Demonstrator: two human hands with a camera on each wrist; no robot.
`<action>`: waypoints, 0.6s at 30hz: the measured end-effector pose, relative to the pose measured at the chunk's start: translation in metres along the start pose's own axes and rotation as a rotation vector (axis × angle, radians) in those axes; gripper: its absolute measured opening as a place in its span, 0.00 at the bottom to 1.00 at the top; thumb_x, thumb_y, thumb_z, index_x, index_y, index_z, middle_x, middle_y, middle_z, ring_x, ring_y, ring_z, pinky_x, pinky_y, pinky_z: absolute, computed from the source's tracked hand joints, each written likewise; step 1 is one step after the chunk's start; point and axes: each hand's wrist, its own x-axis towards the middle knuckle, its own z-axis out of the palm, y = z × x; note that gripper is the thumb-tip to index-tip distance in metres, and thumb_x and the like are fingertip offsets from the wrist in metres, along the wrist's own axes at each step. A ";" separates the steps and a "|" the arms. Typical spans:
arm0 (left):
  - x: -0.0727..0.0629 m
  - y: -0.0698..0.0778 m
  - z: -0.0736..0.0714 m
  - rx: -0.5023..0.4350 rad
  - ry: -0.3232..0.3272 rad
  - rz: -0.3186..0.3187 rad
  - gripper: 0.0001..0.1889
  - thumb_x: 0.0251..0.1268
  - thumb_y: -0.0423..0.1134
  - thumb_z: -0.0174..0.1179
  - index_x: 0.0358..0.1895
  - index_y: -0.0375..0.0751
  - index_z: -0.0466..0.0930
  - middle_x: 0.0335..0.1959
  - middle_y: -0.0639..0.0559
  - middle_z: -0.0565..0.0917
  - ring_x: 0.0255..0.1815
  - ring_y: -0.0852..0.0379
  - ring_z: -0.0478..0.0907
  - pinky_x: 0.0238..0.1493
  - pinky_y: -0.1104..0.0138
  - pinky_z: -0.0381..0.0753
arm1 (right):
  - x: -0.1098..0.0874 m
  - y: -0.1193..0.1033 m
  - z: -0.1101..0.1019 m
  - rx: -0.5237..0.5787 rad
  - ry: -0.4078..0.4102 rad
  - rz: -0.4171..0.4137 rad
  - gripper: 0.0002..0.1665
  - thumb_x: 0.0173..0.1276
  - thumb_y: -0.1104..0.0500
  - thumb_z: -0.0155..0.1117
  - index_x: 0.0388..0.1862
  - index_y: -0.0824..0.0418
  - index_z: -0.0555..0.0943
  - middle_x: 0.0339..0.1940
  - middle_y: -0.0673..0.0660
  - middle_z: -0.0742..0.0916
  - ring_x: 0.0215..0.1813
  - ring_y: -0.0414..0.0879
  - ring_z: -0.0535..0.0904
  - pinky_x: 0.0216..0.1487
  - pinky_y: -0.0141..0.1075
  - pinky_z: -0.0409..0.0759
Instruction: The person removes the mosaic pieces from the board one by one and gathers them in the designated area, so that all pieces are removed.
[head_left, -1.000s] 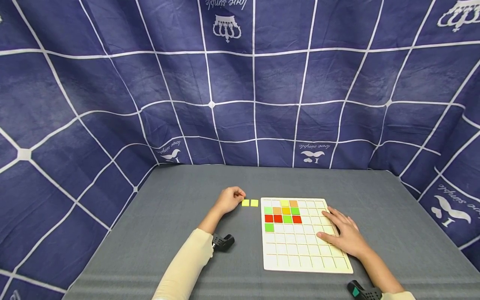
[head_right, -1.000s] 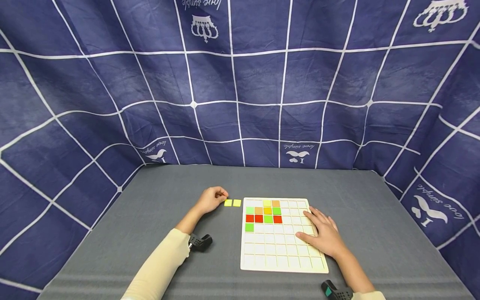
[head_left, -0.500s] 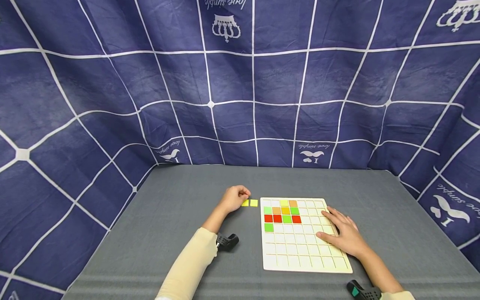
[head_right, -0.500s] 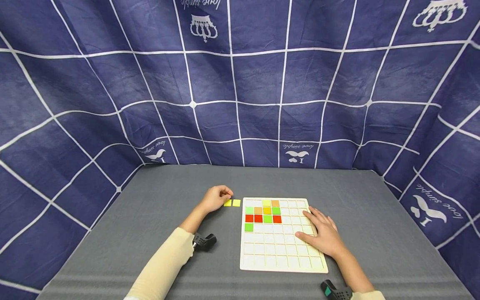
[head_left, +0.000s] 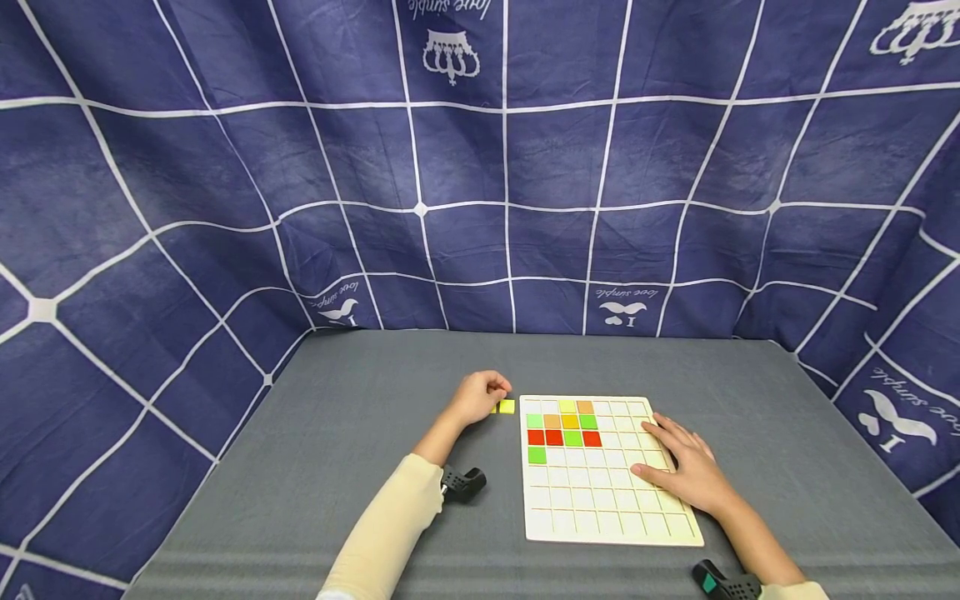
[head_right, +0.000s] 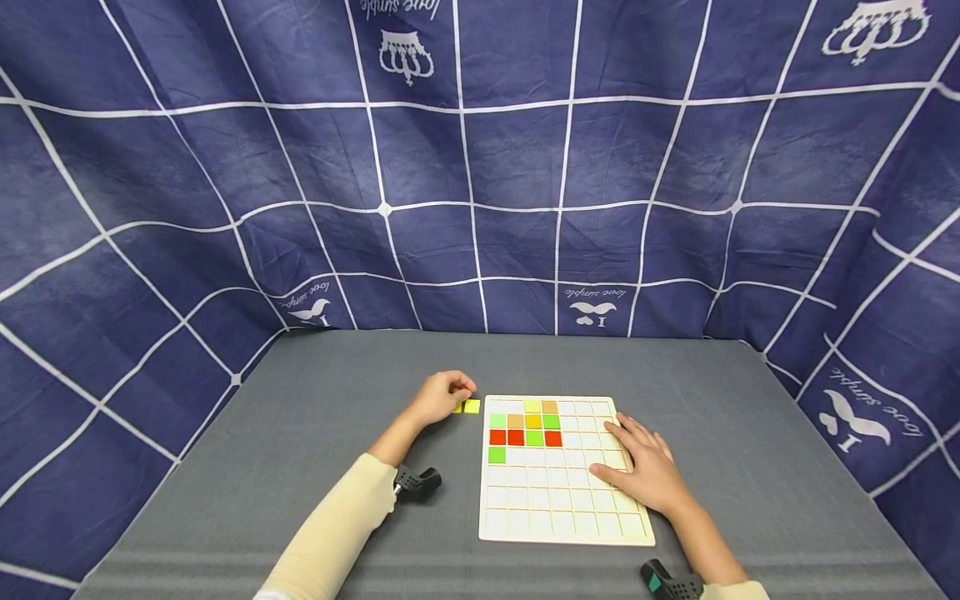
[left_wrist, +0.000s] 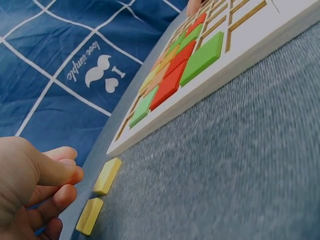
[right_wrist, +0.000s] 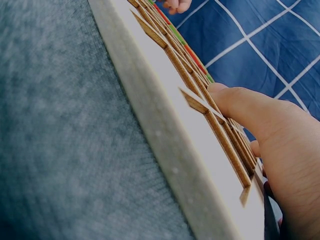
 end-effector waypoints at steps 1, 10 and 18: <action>0.000 0.001 0.001 -0.003 -0.001 0.001 0.03 0.63 0.27 0.61 0.35 0.38 0.83 0.26 0.52 0.80 0.26 0.62 0.72 0.29 0.70 0.73 | 0.000 0.000 0.000 0.000 0.002 -0.004 0.47 0.57 0.42 0.72 0.69 0.65 0.69 0.71 0.71 0.67 0.70 0.71 0.58 0.64 0.68 0.47; 0.004 0.011 0.009 -0.007 -0.014 0.000 0.04 0.64 0.28 0.61 0.34 0.39 0.83 0.26 0.54 0.81 0.26 0.63 0.72 0.31 0.70 0.73 | 0.000 0.000 0.000 0.007 -0.001 0.001 0.47 0.57 0.41 0.72 0.69 0.65 0.69 0.71 0.70 0.66 0.71 0.70 0.57 0.64 0.68 0.46; 0.007 0.018 0.018 -0.056 -0.031 0.003 0.03 0.64 0.28 0.62 0.34 0.38 0.83 0.26 0.53 0.81 0.24 0.62 0.73 0.27 0.71 0.73 | 0.000 0.001 0.000 0.007 0.000 0.004 0.47 0.57 0.41 0.72 0.69 0.65 0.69 0.71 0.71 0.66 0.71 0.70 0.57 0.64 0.68 0.46</action>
